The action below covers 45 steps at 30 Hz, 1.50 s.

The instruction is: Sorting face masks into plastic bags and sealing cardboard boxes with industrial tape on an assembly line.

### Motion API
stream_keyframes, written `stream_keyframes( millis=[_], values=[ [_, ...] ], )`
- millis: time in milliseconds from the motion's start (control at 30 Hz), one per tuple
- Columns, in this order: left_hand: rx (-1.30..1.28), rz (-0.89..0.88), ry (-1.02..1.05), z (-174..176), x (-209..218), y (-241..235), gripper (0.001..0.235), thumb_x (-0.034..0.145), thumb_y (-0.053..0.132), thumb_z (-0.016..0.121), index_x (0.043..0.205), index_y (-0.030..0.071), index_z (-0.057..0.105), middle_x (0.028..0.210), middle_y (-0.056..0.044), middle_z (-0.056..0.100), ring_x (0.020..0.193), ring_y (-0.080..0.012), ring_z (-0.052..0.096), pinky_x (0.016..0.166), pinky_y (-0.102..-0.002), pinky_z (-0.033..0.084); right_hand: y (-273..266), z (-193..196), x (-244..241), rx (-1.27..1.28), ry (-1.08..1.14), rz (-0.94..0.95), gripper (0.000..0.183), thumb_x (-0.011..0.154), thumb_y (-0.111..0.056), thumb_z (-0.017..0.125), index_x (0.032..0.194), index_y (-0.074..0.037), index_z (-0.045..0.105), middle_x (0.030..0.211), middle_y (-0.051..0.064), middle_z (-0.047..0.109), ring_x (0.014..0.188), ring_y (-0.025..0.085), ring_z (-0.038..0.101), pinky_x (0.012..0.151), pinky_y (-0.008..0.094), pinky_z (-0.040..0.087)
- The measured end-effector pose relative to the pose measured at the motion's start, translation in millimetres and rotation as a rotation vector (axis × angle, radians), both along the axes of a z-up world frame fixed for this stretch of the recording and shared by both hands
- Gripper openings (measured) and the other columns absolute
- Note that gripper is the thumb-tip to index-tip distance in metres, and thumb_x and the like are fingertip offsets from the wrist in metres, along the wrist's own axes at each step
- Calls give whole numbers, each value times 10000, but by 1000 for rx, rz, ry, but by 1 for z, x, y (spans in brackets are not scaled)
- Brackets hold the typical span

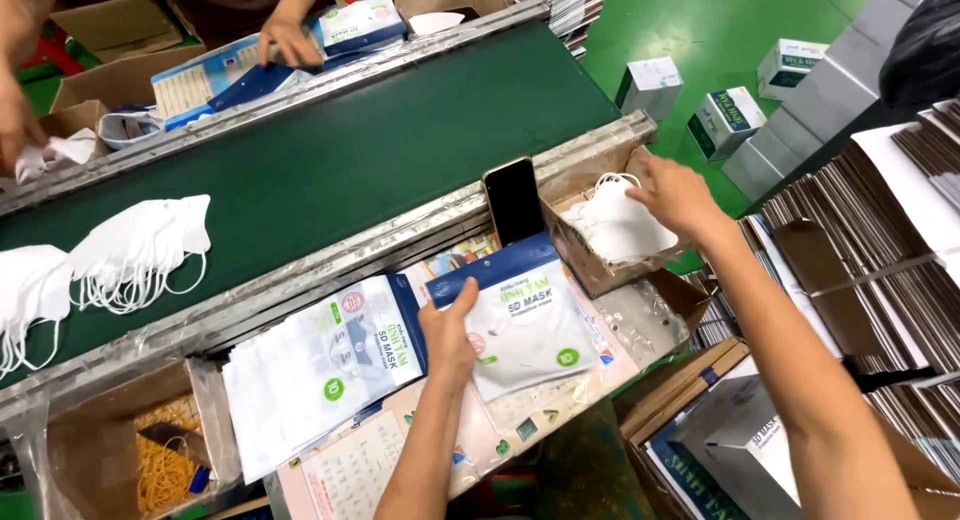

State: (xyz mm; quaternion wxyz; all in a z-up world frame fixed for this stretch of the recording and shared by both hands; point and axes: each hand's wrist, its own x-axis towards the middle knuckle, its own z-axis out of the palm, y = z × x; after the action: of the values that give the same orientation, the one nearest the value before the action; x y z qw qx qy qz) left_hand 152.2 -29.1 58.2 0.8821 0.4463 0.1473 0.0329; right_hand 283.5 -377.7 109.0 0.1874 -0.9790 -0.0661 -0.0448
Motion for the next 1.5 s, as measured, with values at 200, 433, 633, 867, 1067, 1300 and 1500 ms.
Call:
stream_keyframes(
  millis=[200, 433, 633, 867, 1067, 1300, 1500],
  values=[
    [40, -11, 242, -88, 36, -17, 419, 984, 318, 624, 1210, -34, 631, 1082, -123, 717, 934, -199, 686, 803, -361, 565, -59, -127, 75, -328, 454, -70, 755, 764, -599, 787, 1127, 61, 743, 1157, 263, 722, 1106, 378, 709, 978, 434, 544],
    [563, 222, 122, -52, 35, -53, 567, 994, 266, 536, 1481, -14, 455, 1310, -169, 605, 1130, -244, 597, 968, -366, 475, -30, -100, 53, -211, 309, -154, 1186, 528, -636, 927, 1379, 81, 517, 1284, 289, 647, 1198, 416, 633, 1026, 476, 495],
    [1086, 493, -200, -27, 2, -46, 813, 937, 89, 653, 1590, -25, 182, 1485, -250, 294, 1412, -374, 283, 1174, -527, 211, -15, -68, 37, -120, 330, -180, 1063, 507, -532, 956, 1340, 16, 586, 1314, 254, 656, 1217, 379, 640, 1035, 474, 495],
    [898, 461, -412, 16, -25, -25, 798, 941, -5, 627, 1620, -36, 207, 1412, -183, 486, 1354, -305, 473, 1213, -467, 310, -4, 6, 3, 662, 85, -197, 1099, 459, -186, 992, 1422, -14, 491, 1290, 167, 647, 1130, 267, 662, 947, 377, 564],
    [178, -274, -187, 27, -39, -48, 729, 859, 41, 680, 1530, 48, 397, 1413, -83, 549, 1315, -212, 519, 1072, -354, 468, 70, 89, -95, 1054, -45, 49, 996, 593, -121, 946, 1450, -9, 450, 1308, 128, 637, 1176, 224, 665, 981, 366, 589],
    [-431, -129, -243, -12, -73, -41, 647, 895, 80, 768, 1466, 34, 465, 1405, -99, 579, 1314, -280, 548, 1108, -442, 457, 173, 49, -189, 1215, 58, 224, 993, 701, -62, 897, 1544, -16, 374, 1399, 143, 586, 1264, 219, 600, 1054, 350, 514],
    [-776, -156, -129, -30, -89, -2, 666, 892, 212, 789, 1463, 57, 486, 1400, -100, 610, 1315, -305, 566, 1125, -488, 457, 199, 28, -224, 1590, 168, 301, 908, 891, -70, 759, 1652, -16, 267, 1396, 179, 614, 1182, 198, 644, 972, 315, 517]
  ],
)
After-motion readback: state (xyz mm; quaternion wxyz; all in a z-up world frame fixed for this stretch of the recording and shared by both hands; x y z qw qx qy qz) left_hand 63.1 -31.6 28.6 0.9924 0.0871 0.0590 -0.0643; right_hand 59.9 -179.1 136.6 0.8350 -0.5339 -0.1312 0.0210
